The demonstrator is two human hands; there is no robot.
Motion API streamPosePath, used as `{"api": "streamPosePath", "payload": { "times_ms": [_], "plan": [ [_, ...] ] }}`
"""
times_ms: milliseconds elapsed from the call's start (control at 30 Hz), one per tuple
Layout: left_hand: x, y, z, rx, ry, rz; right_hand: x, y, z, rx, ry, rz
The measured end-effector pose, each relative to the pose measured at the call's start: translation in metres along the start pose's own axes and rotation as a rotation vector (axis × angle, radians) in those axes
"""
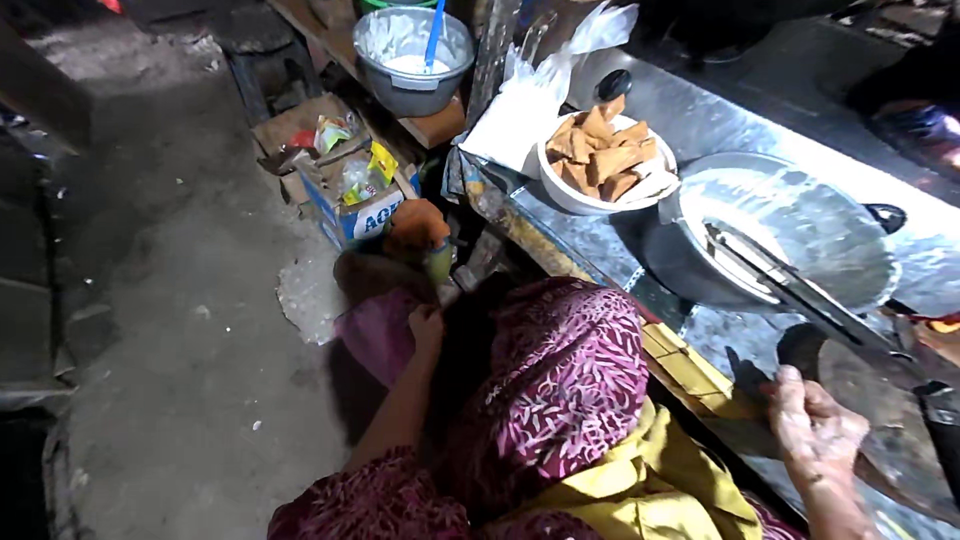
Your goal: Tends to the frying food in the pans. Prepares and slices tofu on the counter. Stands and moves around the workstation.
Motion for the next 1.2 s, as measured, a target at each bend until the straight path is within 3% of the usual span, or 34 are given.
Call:
{"api": "streamPosePath", "payload": {
  "times_ms": [100, 333, 433, 533, 633, 700, 800, 867, 967, 1100, 1200],
  "plan": [
    [-0.003, 0.01, -0.011, 0.089, 0.054, 0.031, -0.003, -0.001, 0.009, -0.122, -0.095, -0.06],
    [-0.053, 0.068, -0.105, 0.103, 0.478, 0.299, -0.007, 0.0, 0.013, -0.156, -0.101, -0.112],
    [-0.07, 0.079, -0.138, 0.087, 0.551, 0.229, -0.006, -0.001, 0.016, -0.108, -0.121, -0.133],
    [-0.101, 0.085, -0.189, 0.063, 0.858, 0.15, -0.005, -0.002, 0.015, -0.059, -0.123, -0.145],
    [-0.133, 0.11, -0.226, 0.248, 1.145, 0.136, -0.004, 0.0, 0.009, -0.047, -0.093, -0.132],
    [-0.143, 0.141, -0.232, 0.539, 1.099, 0.241, -0.004, 0.0, 0.009, -0.049, -0.098, -0.141],
    [-0.14, 0.184, -0.205, 1.084, 0.814, 0.471, -0.005, 0.001, 0.012, -0.058, -0.131, -0.162],
    [-0.134, 0.192, -0.189, 1.288, 0.69, 0.514, -0.006, 0.001, 0.014, -0.053, -0.135, -0.167],
    [-0.133, 0.193, -0.183, 1.339, 0.641, 0.488, -0.008, -0.001, 0.013, -0.037, -0.138, -0.178],
    [-0.137, 0.192, -0.183, 1.228, 0.719, 0.435, -0.009, -0.003, 0.013, 0.001, -0.157, -0.193],
    [-0.145, 0.18, -0.188, 1.16, 0.684, 0.429, -0.011, -0.005, 0.014, 0.032, -0.175, -0.218]
  ]
}}
Point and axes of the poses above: each hand's wrist, its own x-axis towards the middle knuckle, its own y-axis out of the palm, z = x × y, the point moved 10 cm from there along x, towards the middle knuckle, and after that the axes turned 1 degree about y, right-handed, at the moved point
